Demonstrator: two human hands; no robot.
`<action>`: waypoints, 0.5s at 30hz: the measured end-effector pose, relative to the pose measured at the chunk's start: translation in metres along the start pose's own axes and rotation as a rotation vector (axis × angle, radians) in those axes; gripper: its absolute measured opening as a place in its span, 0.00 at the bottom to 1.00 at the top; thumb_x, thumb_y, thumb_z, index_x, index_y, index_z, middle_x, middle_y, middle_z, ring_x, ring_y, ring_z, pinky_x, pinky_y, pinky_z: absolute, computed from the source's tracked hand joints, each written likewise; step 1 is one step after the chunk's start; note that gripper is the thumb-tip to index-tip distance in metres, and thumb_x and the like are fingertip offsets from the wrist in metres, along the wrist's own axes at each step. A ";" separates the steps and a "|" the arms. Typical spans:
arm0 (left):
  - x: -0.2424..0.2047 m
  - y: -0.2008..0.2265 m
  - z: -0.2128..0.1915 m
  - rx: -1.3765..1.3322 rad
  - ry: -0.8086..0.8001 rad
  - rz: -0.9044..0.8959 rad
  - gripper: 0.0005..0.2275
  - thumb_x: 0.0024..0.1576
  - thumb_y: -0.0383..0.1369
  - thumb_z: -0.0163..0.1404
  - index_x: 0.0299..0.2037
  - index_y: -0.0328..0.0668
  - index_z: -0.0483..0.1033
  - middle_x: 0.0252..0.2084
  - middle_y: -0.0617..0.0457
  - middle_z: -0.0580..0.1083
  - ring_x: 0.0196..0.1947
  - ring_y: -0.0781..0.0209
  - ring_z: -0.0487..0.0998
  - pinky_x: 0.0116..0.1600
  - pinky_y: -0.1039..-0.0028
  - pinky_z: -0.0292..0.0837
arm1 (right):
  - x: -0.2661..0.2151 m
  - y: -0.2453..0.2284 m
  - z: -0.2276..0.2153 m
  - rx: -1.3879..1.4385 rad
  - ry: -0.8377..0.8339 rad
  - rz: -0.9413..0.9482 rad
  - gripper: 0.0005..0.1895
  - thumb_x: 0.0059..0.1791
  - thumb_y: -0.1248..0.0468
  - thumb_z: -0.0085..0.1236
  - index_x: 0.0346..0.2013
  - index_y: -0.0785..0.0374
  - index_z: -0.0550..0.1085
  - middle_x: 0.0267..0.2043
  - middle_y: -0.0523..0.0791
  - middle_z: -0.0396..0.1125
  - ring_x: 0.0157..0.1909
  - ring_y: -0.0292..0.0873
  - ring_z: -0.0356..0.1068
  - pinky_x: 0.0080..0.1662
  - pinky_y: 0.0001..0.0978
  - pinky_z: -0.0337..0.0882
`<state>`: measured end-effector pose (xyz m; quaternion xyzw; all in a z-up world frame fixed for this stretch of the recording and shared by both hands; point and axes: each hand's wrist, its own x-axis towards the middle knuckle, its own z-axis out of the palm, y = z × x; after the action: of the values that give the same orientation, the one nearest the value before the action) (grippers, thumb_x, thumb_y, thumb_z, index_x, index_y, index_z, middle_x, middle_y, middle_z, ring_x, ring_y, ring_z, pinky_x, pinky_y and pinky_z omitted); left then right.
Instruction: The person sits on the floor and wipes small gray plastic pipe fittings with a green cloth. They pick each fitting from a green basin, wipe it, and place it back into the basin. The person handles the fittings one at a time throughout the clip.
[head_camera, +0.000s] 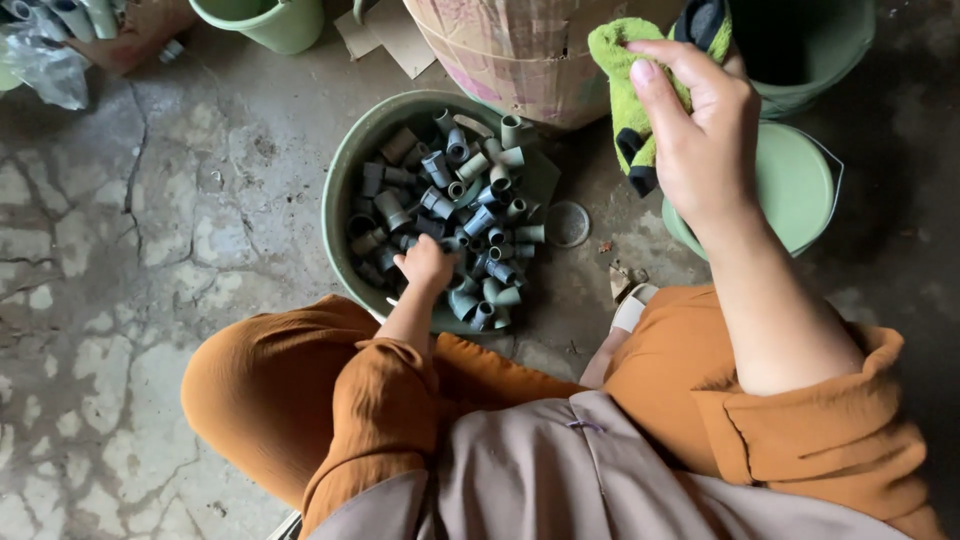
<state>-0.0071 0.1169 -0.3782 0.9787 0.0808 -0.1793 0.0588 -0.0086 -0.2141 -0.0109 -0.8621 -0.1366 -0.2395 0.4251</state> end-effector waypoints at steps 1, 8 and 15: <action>0.004 0.005 -0.018 -0.118 -0.093 -0.117 0.27 0.49 0.54 0.58 0.49 0.42 0.69 0.49 0.47 0.77 0.53 0.45 0.75 0.59 0.56 0.54 | 0.000 -0.001 0.000 0.004 -0.001 0.015 0.10 0.63 0.68 0.52 0.54 0.71 0.78 0.50 0.52 0.75 0.52 0.47 0.72 0.55 0.36 0.67; 0.009 0.028 -0.126 -0.708 -0.139 -0.271 0.28 0.45 0.58 0.57 0.54 0.58 0.78 0.47 0.61 0.80 0.50 0.59 0.77 0.62 0.57 0.49 | 0.001 0.004 0.005 0.071 -0.007 0.044 0.11 0.62 0.65 0.52 0.54 0.69 0.77 0.51 0.51 0.75 0.52 0.45 0.74 0.55 0.35 0.68; -0.061 0.079 -0.291 -1.330 -0.337 0.202 0.34 0.45 0.54 0.56 0.62 0.49 0.75 0.42 0.66 0.75 0.42 0.70 0.70 0.67 0.60 0.49 | 0.002 0.019 0.021 0.359 -0.001 0.270 0.13 0.58 0.63 0.52 0.55 0.65 0.76 0.52 0.47 0.73 0.54 0.40 0.72 0.56 0.29 0.73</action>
<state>0.0504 0.0732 -0.0789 0.6962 0.0720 -0.2349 0.6745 0.0073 -0.2088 -0.0338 -0.7831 -0.0606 -0.1519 0.6000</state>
